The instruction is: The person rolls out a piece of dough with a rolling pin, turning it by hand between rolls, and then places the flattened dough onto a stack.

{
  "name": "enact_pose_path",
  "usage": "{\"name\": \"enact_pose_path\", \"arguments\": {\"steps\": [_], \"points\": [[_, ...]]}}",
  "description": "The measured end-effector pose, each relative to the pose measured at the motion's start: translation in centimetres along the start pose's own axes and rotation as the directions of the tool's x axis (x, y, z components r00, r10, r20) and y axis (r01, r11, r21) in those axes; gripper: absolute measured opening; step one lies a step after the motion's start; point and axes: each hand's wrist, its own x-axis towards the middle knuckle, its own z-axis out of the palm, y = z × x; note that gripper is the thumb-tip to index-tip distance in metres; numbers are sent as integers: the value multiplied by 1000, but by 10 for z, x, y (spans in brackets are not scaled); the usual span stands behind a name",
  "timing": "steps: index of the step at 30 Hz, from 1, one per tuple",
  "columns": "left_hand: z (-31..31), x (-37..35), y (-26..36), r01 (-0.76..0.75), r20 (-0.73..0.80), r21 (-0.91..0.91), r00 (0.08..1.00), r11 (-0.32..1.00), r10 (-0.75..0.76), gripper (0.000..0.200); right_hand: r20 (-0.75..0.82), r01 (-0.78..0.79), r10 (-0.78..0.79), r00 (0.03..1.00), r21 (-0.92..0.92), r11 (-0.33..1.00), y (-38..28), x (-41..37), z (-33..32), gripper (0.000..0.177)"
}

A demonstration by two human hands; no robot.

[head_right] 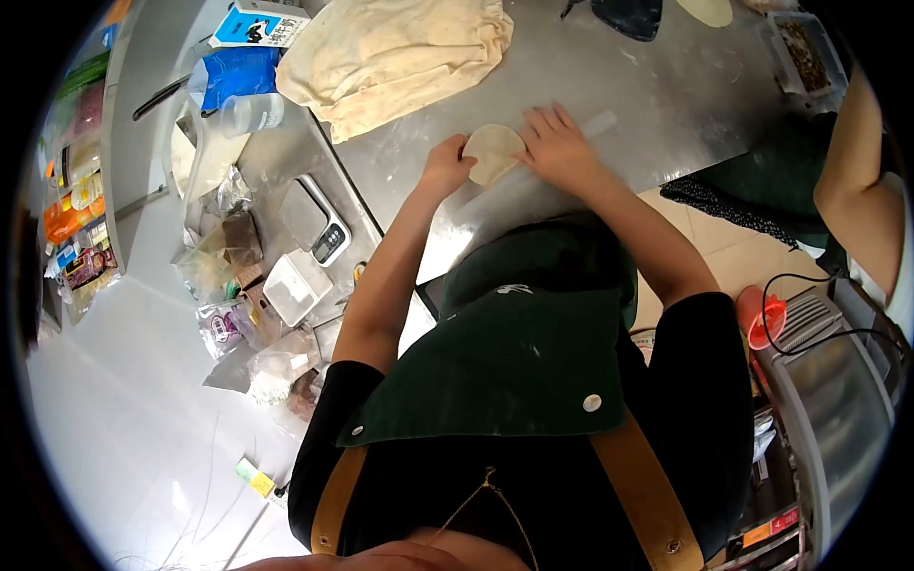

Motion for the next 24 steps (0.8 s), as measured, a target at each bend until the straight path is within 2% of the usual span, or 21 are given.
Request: {"name": "enact_pose_path", "arguments": {"steps": [3,6,8,11,14,17,20,23,24], "points": [[0,0,-6,17,-2,-66,1000,998,-17,30,-117,-138,139,983,15,990,-8,-1,11,39],[1,4,-13,17,-22,-207,1000,978,-22,29,41,-64,63,997,30,997,-2,-38,0,39],[3,4,-16,38,-7,-262,999,964,-42,30,100,32,-40,994,82,996,6,-58,-10,39],[-1,4,-1,70,51,-264,997,962,-59,30,186,146,-169,968,132,980,7,-60,-22,39],[0,8,11,22,44,-52,999,998,-20,30,228,223,-245,942,119,968,10,-53,-26,38],[7,12,1,-108,-82,-117,992,987,99,38,203,220,-237,950,103,970,11,-47,-26,37],[-1,7,15,37,-194,43,981,998,-28,57,170,156,-171,971,102,983,8,-34,-32,37],[8,-1,19,-127,-366,205,910,971,196,74,130,120,-132,983,97,988,15,-12,-32,37],[12,-4,19,-165,-378,227,893,960,243,79,115,115,-126,985,99,988,16,-8,-32,37]]}}
